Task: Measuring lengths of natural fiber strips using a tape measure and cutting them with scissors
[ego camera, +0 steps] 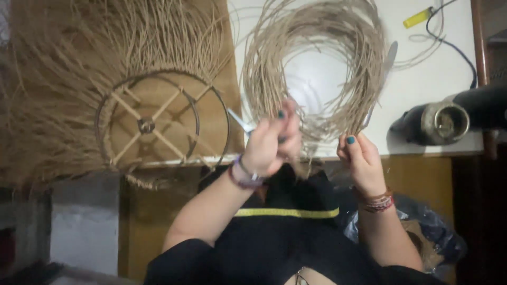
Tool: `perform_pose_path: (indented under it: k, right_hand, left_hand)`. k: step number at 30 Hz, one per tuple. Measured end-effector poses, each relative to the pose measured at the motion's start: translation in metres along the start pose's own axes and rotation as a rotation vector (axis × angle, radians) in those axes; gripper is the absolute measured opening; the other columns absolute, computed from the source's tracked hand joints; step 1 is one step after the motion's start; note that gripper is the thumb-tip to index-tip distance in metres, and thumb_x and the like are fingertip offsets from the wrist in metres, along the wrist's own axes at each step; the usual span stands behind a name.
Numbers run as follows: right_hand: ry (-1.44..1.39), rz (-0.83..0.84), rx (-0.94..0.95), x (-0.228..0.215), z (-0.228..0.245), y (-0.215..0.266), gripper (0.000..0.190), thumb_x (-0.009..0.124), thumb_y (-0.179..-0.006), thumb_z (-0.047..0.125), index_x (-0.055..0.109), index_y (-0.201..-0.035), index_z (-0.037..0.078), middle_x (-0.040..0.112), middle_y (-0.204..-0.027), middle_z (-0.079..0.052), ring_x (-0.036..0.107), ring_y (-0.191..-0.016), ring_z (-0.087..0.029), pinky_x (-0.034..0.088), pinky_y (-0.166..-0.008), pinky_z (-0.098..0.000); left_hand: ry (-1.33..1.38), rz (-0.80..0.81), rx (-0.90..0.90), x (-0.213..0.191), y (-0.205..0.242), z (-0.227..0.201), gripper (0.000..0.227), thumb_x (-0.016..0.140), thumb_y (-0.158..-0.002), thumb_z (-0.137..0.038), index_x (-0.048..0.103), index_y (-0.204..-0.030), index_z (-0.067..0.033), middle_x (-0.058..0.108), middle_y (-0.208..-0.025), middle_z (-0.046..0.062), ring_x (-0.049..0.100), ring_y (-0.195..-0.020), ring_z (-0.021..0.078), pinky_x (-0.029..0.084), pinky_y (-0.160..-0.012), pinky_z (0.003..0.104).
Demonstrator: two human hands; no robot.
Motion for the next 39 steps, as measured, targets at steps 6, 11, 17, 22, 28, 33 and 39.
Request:
perform_pose_path:
  k: [6, 11, 17, 22, 28, 33, 39]
  right_hand:
    - [0.828, -0.058, 0.099, -0.010, -0.038, -0.065, 0.032, 0.046, -0.114, 0.024, 0.060, -0.100, -0.001, 0.065, -0.085, -0.035, 0.064, -0.086, -0.059, 0.050, -0.074, -0.0635]
    - [1.045, 0.053, 0.256, 0.000, -0.053, -0.080, 0.026, 0.052, -0.108, 0.035, 0.059, -0.115, 0.011, 0.074, -0.092, -0.024, 0.070, -0.092, -0.051, 0.051, -0.079, -0.0629]
    - [1.067, 0.079, 0.199, 0.012, -0.015, -0.057, 0.029, 0.050, -0.108, 0.037, 0.061, -0.109, 0.010, 0.072, -0.088, -0.025, 0.069, -0.091, -0.051, 0.053, -0.079, -0.0602]
    - [0.915, 0.099, 0.133, 0.016, 0.016, 0.001, 0.024, 0.044, -0.109, 0.027, 0.063, -0.105, 0.013, 0.068, -0.090, -0.021, 0.067, -0.095, -0.048, 0.055, -0.082, -0.0561]
    - [0.502, 0.282, 0.093, 0.044, 0.028, 0.068, 0.025, 0.052, -0.101, 0.022, 0.076, -0.105, 0.016, 0.072, -0.070, -0.016, 0.071, -0.070, -0.025, 0.057, -0.075, -0.0438]
    - [0.418, 0.409, 0.193, 0.062, -0.030, 0.122, 0.030, 0.047, -0.103, 0.020, 0.073, -0.091, 0.011, 0.061, -0.059, -0.009, 0.060, -0.064, -0.020, 0.054, -0.067, -0.0392]
    - [0.343, 0.424, 0.010, 0.121, -0.004, 0.150, 0.025, 0.049, -0.104, 0.017, 0.070, -0.095, 0.007, 0.077, -0.099, -0.018, 0.073, -0.090, -0.037, 0.056, -0.082, -0.0475]
  left_hand:
    - [-1.413, -0.463, 0.382, -0.098, -0.119, -0.029, 0.094, 0.078, -0.088, -0.015, 0.019, -0.158, 0.0024, 0.037, -0.153, 0.040, 0.048, -0.135, 0.0562, 0.047, -0.108, 0.061]
    - [-2.107, -0.440, 0.441, -0.029, -0.096, -0.044, 0.084, 0.083, -0.084, -0.010, 0.039, -0.154, 0.0000, 0.029, -0.159, 0.031, 0.032, -0.145, 0.0562, 0.039, -0.116, 0.067]
    - [-1.939, 0.299, 0.636, 0.000, 0.000, 0.012, 0.032, 0.053, -0.103, -0.018, 0.067, -0.130, -0.0086, 0.063, -0.128, 0.017, 0.060, -0.123, 0.0387, 0.052, -0.102, 0.050]
    - [-1.720, 0.490, 0.251, -0.035, 0.099, 0.027, 0.025, 0.051, -0.107, -0.030, 0.072, -0.112, -0.0178, 0.072, -0.105, 0.001, 0.073, -0.097, 0.0250, 0.060, -0.080, 0.037]
    - [-2.307, 0.209, -0.703, -0.225, 0.220, 0.065, 0.029, 0.070, -0.089, -0.035, 0.068, -0.113, -0.0190, 0.069, -0.099, 0.003, 0.073, -0.091, 0.0269, 0.061, -0.069, 0.041]
    - [-2.530, -0.016, -0.637, -0.283, 0.278, 0.071, 0.016, 0.070, -0.085, -0.029, 0.073, -0.096, -0.0190, 0.063, -0.094, 0.004, 0.057, -0.097, 0.0291, 0.048, -0.074, 0.046]
    - [-1.796, 0.288, -0.396, -0.062, 0.254, 0.041, 0.022, 0.056, -0.099, -0.025, 0.060, -0.109, -0.0058, 0.071, -0.098, 0.027, 0.067, -0.095, 0.0525, 0.055, -0.076, 0.060]
Point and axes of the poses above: each hand's wrist, its own y-axis away from the middle knuckle, its own x-axis out of the palm, z = x × y, the point moved 6 cm from there along -y, towards the middle knuckle
